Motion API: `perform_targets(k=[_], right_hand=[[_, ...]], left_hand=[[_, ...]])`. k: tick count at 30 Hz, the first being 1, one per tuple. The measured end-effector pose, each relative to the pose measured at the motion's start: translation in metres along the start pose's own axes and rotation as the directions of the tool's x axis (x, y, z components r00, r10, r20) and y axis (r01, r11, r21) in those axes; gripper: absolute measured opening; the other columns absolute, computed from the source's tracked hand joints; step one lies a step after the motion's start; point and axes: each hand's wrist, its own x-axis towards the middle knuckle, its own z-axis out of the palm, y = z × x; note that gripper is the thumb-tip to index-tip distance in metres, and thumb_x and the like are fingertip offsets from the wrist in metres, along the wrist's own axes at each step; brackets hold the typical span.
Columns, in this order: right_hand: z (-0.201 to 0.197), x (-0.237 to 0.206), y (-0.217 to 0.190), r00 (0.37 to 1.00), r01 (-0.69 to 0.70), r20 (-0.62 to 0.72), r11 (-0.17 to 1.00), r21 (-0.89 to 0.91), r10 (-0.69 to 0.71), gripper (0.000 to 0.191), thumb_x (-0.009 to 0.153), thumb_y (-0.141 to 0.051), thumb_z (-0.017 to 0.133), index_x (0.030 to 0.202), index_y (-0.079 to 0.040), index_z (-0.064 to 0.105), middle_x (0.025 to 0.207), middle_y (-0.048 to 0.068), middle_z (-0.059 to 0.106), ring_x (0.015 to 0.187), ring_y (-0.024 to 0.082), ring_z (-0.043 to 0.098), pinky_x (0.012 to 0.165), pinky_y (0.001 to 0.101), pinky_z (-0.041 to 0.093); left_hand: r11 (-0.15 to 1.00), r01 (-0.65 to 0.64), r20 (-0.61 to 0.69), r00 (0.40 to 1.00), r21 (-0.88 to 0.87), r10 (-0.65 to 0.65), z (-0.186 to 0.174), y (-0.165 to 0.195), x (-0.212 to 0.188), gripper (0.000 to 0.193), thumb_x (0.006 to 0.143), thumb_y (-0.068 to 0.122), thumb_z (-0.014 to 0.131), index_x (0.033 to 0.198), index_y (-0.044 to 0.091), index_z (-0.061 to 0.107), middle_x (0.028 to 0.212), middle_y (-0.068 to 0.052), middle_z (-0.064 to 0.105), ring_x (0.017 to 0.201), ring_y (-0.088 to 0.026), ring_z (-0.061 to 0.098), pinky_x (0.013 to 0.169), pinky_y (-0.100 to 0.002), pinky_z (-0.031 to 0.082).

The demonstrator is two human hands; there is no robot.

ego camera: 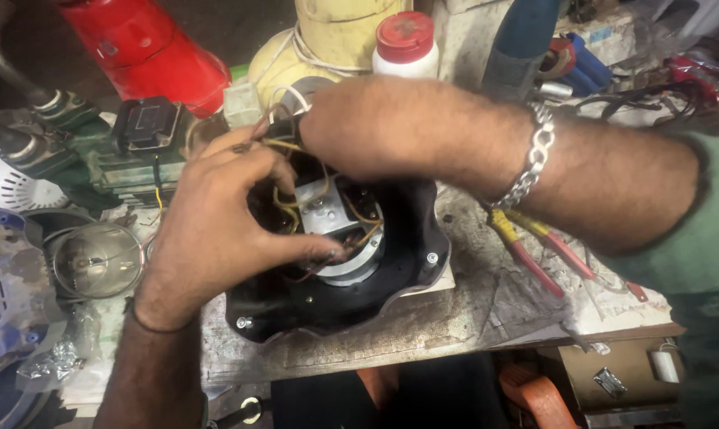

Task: The person fits a motor assembly onto the red base of a blender, seats a rubber gasket, and attaches the red outer housing. They then work on the black housing, routing its wires and using pliers and a screwdriver to secure the motor and wiring inside.

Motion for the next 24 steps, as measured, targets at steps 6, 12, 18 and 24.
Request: perform_targets(k=[6, 12, 18, 24], right_hand=[[0.008, -0.004, -0.013, 0.988, -0.076, 0.132, 0.997, -0.011, 0.077, 0.022, 0.095, -0.015, 0.059, 0.107, -0.003, 0.073, 0.111, 0.017, 0.073, 0.103, 0.033, 0.073, 0.082, 0.0453, 0.061], [-0.003, 0.001, -0.016, 0.932, -0.204, 0.317, 0.977, 0.053, 0.177, 0.028, 0.097, -0.017, 0.055, 0.114, -0.007, 0.075, 0.119, 0.014, 0.073, 0.108, 0.033, 0.072, 0.09, 0.046, 0.058], [-0.01, 0.006, -0.019, 0.846, -0.431, 0.39, 0.897, 0.098, 0.364, 0.03, 0.097, -0.022, 0.058, 0.117, -0.008, 0.075, 0.119, 0.015, 0.074, 0.106, 0.033, 0.074, 0.092, 0.0466, 0.058], [-0.003, 0.006, -0.013, 0.905, -0.288, 0.353, 0.953, 0.099, 0.236, 0.031, 0.096, -0.022, 0.058, 0.117, -0.007, 0.075, 0.12, 0.014, 0.073, 0.107, 0.032, 0.072, 0.093, 0.0463, 0.058]], left_hand=[[0.999, 0.005, 0.162, 0.987, -0.043, 0.002, -0.009, -0.01, -0.003, 0.063, 0.048, 0.046, 0.1, 0.089, 0.011, 0.068, 0.103, -0.008, 0.075, 0.144, -0.041, 0.042, 0.108, -0.055, 0.036], [0.987, 0.019, 0.119, 0.993, -0.161, 0.0, -0.004, -0.013, -0.008, 0.055, 0.056, 0.038, 0.098, 0.094, 0.011, 0.07, 0.103, -0.005, 0.076, 0.149, -0.038, 0.039, 0.114, -0.05, 0.037], [0.987, 0.016, 0.116, 0.993, -0.158, 0.002, -0.003, -0.015, -0.008, 0.046, 0.06, 0.033, 0.096, 0.092, 0.011, 0.072, 0.116, -0.008, 0.074, 0.15, -0.038, 0.038, 0.114, -0.05, 0.038], [0.986, 0.058, 0.113, 0.993, -0.154, -0.041, 0.0, -0.013, -0.008, 0.047, 0.059, 0.033, 0.097, 0.09, 0.01, 0.07, 0.12, -0.009, 0.073, 0.15, -0.036, 0.039, 0.113, -0.05, 0.04]])
